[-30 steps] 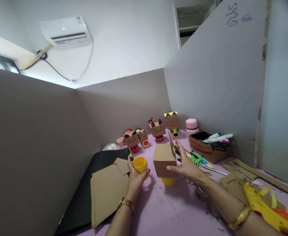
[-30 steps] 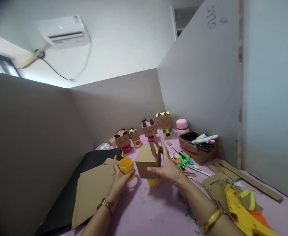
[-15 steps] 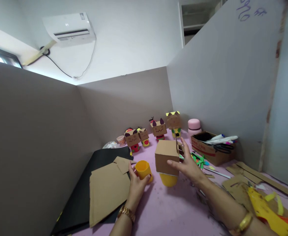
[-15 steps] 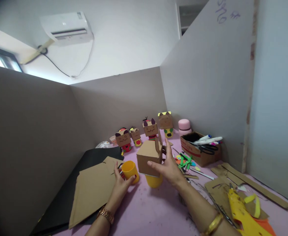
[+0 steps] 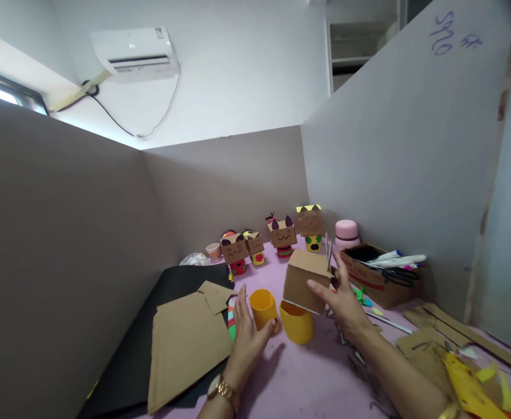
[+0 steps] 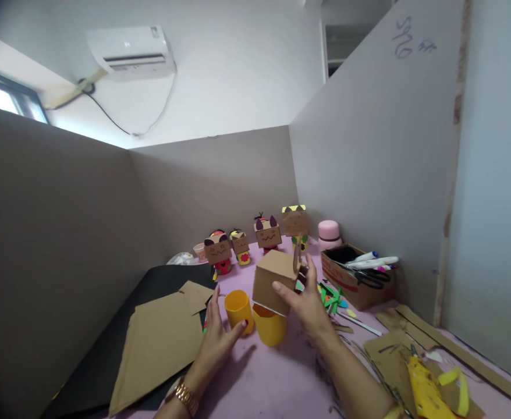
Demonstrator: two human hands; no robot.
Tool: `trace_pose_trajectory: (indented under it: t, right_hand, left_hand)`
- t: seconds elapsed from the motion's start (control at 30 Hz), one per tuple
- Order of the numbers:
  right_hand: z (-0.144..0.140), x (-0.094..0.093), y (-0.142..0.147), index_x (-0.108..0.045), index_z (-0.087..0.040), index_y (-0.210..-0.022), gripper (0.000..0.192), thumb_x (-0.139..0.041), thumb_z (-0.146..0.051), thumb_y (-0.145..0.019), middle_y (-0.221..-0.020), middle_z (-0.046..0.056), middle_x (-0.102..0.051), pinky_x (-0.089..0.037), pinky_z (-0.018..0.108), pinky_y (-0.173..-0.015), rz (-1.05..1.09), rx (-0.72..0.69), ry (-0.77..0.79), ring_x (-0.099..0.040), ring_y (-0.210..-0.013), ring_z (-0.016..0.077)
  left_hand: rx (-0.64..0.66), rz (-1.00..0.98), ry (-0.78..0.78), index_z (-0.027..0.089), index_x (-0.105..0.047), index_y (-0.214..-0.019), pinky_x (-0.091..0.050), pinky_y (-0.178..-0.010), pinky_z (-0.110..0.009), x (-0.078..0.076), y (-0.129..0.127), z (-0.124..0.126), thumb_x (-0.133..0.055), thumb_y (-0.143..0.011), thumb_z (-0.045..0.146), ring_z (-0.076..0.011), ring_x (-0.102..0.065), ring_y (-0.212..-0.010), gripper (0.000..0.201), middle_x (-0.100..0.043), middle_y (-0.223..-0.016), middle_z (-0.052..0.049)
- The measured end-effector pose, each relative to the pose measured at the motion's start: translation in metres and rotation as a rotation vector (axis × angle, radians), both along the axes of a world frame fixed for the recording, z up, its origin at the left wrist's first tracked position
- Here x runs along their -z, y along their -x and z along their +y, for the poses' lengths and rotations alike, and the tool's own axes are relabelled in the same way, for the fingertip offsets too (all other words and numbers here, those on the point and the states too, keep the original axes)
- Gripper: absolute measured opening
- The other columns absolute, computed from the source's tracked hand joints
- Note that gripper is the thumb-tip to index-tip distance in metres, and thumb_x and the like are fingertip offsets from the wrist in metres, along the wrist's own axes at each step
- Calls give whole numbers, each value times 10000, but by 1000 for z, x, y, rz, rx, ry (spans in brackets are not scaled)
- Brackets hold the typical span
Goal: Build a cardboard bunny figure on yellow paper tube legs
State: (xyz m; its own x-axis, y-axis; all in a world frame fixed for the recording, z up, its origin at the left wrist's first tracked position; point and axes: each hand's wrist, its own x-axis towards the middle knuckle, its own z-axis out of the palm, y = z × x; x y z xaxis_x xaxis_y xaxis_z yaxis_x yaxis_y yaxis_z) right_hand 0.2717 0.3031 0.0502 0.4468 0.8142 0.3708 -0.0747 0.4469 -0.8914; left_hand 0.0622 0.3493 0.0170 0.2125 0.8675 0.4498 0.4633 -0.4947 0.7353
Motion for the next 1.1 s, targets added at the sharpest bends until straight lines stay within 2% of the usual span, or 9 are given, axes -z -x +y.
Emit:
trace_pose_trajectory:
  t: [0.1,0.17,0.27,0.37,0.53,0.67,0.73,0.9,1.1]
  right_hand:
    - [-1,-4,-2,-68,-299,-1486,1104,-761,-527,-656,-1474,129,-351,-343,481,-1060,42,37,-17,-408,-1298,297]
    - [-3,-7,-2,-82,-283,-1487,1099,-763,-518,-658,-1462,131,-373,-352,468,-1057,54,41,-22,-426,-1284,295]
    - [-5,-11,-1,-103,-248,-1489,1103,-772,-504,-650,-1428,140,-418,-363,451,-1053,60,37,-26,-438,-1274,291]
    - [-6,-15,-2,-120,-231,-1488,1103,-778,-494,-643,-1415,148,-436,-391,451,-1033,64,30,-24,-454,-1260,297]
    - [-8,-21,-4,-189,-268,-1468,1052,-783,-476,-625,-1431,113,-444,-386,456,-1045,89,32,-32,-445,-1278,287]
    - [-10,-24,-5,-198,-250,-1462,1055,-790,-472,-618,-1456,133,-410,-405,461,-1033,110,18,-26,-433,-1290,298]
    - [-10,-25,-7,-221,-249,-1452,1033,-793,-470,-621,-1454,132,-409,-390,456,-1047,113,23,-35,-429,-1291,295]
    - [-11,-27,-10,-248,-275,-1436,983,-788,-476,-640,-1416,112,-449,-382,459,-1053,119,18,-57,-455,-1263,283]
    - [-15,-29,-7,-284,-288,-1420,939,-789,-454,-646,-1427,101,-433,-389,454,-1051,93,-3,-47,-436,-1282,287]
  left_hand:
    - [-44,196,-109,113,-391,-1372,-176,-1114,-486,-23,-3,-7,-434,-882,295,-279,-323,-1312,524,-439,-1383,-157]
    - [-20,337,-130,153,-553,-1242,-221,-1056,-524,-36,-8,-6,-472,-831,203,-303,-461,-1172,422,-596,-1218,-126]
    - [0,513,-117,166,-679,-984,-208,-1011,-580,-46,-13,1,-505,-778,147,-327,-555,-1030,271,-689,-1024,-121]
    - [-5,605,-73,166,-680,-842,-252,-980,-578,-47,-8,10,-483,-790,118,-308,-592,-976,209,-702,-927,-112]
    - [85,621,-71,202,-652,-899,-332,-983,-482,-56,15,16,-526,-784,145,-277,-535,-1142,180,-663,-1106,-94]
    - [135,607,-103,203,-635,-874,-435,-906,-381,-69,28,17,-487,-807,179,-239,-588,-1025,164,-659,-1065,-101]
    - [127,603,-116,196,-622,-893,-451,-908,-362,-73,33,17,-460,-816,172,-234,-580,-1063,180,-646,-1092,-109]
    - [50,682,-122,174,-645,-913,-404,-974,-451,-77,32,9,-445,-812,109,-290,-530,-1166,233,-636,-1147,-148]
    - [76,821,-116,167,-674,-883,-258,-1049,-550,-74,6,-6,-491,-825,66,-297,-518,-1185,217,-690,-1064,-102]
